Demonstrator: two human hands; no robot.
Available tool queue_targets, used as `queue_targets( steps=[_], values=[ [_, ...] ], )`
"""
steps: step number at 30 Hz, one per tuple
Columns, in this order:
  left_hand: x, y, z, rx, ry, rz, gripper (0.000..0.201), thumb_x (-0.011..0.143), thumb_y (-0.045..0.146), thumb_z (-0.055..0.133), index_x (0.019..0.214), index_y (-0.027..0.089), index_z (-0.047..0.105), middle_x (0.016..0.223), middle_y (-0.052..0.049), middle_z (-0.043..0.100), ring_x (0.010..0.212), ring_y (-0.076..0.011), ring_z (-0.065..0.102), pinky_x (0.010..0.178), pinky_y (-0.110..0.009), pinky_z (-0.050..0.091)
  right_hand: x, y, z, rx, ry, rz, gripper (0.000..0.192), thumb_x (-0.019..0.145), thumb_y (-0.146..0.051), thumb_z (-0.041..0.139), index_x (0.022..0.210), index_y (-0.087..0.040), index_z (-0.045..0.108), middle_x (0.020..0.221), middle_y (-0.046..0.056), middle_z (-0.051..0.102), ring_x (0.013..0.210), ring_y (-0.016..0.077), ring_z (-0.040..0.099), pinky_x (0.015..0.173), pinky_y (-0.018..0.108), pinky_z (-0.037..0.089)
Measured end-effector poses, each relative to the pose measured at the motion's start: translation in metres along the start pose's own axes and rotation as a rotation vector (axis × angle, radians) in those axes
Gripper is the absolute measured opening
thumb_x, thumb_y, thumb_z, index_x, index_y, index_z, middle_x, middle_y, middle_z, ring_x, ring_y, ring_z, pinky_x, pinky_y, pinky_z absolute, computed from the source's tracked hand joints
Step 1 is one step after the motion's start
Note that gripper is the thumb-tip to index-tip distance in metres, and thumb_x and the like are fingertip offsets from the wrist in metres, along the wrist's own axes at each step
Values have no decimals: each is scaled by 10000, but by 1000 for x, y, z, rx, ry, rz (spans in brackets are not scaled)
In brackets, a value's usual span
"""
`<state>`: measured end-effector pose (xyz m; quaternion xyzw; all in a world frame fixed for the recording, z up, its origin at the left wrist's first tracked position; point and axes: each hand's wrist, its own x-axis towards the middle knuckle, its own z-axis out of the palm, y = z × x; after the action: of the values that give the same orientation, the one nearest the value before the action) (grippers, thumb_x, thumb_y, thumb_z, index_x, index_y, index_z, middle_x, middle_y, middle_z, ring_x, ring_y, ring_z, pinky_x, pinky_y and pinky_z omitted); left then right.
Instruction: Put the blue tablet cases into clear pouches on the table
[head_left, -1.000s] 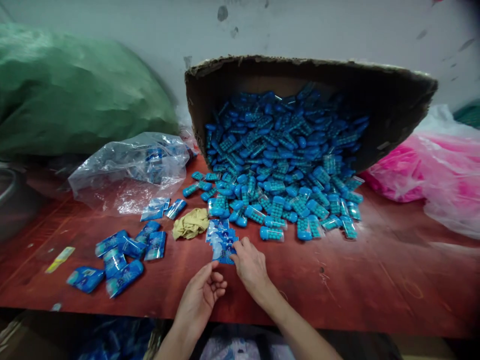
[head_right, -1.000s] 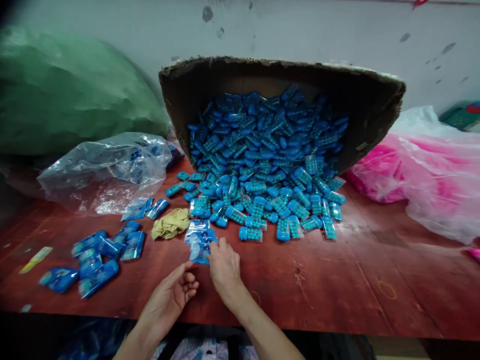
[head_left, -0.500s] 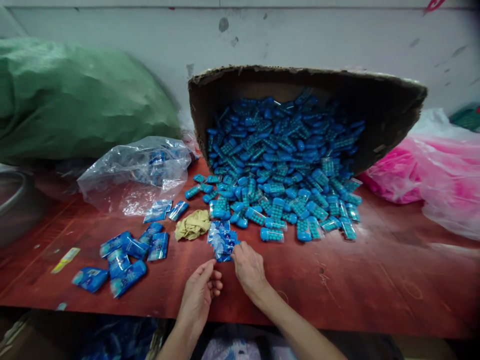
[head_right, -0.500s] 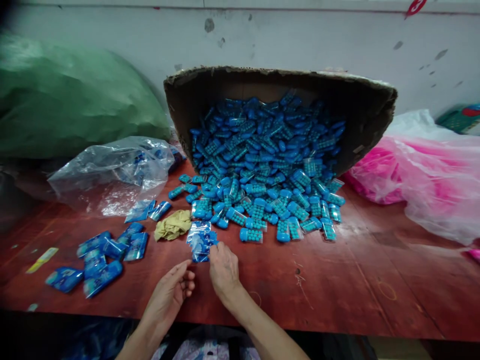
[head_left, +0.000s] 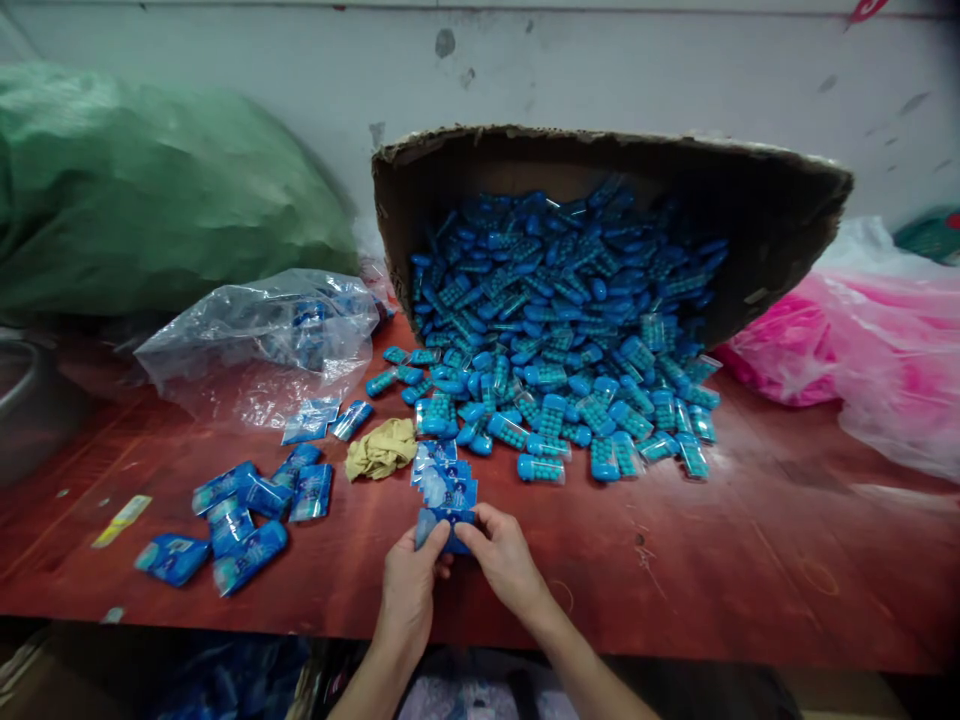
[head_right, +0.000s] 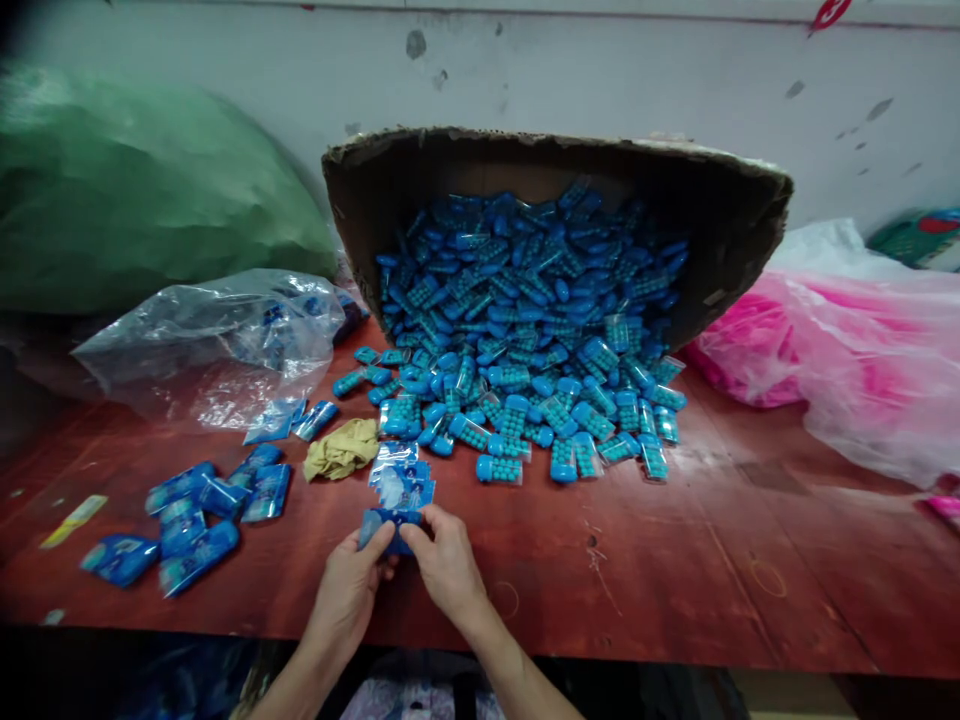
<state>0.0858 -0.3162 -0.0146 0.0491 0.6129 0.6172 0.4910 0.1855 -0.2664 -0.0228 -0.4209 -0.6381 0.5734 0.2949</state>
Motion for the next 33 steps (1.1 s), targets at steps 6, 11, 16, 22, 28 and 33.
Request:
queue_targets(
  steps=[6, 11, 16, 22, 28, 33],
  values=[
    [3, -8, 7, -22, 21, 70, 221, 532, 306, 712, 567, 138, 572, 456, 43, 520, 394, -73, 425, 390, -206, 303, -2, -4, 7, -24, 67, 6, 188, 814, -277, 435, 659, -180, 478, 601, -38, 487, 560, 106, 431, 546, 207, 370],
    [1, -7, 16, -124, -38, -6, 232, 553, 298, 705, 622, 142, 548, 475, 56, 506, 393, -64, 417, 379, -196, 306, -6, -7, 11, -143, 137, -20, 216, 848, -297, 363, 667, -200, 426, 616, -26, 472, 583, 123, 462, 551, 216, 355],
    [1, -5, 18, -139, -68, -52, 234, 554, 295, 708, 628, 134, 554, 473, 57, 507, 385, -60, 415, 375, -196, 311, -7, -8, 12, -203, 171, -21, 224, 857, -309, 339, 670, -207, 409, 604, -26, 460, 566, 126, 464, 541, 219, 347],
    [-2, -2, 19, -164, -94, -94, 235, 549, 291, 715, 590, 137, 542, 428, 70, 461, 367, -54, 393, 362, -193, 303, -9, -7, 13, -79, 146, -14, 241, 867, -295, 342, 650, -204, 392, 573, -44, 441, 524, 102, 454, 505, 200, 340],
    [1, 1, 14, -37, -100, 1, 257, 564, 332, 699, 646, 121, 577, 501, 35, 534, 423, -67, 436, 393, -195, 331, -1, 3, 11, 167, 141, 8, 179, 812, -325, 447, 700, -186, 461, 605, -49, 470, 545, 96, 455, 505, 190, 372],
    [6, -6, 6, 43, -34, 63, 270, 556, 346, 696, 667, 122, 594, 511, 30, 553, 414, -70, 438, 389, -199, 328, 4, 3, 14, 188, 104, 69, 178, 769, -291, 498, 642, -172, 464, 571, -55, 444, 534, 91, 421, 487, 186, 356]
  ],
)
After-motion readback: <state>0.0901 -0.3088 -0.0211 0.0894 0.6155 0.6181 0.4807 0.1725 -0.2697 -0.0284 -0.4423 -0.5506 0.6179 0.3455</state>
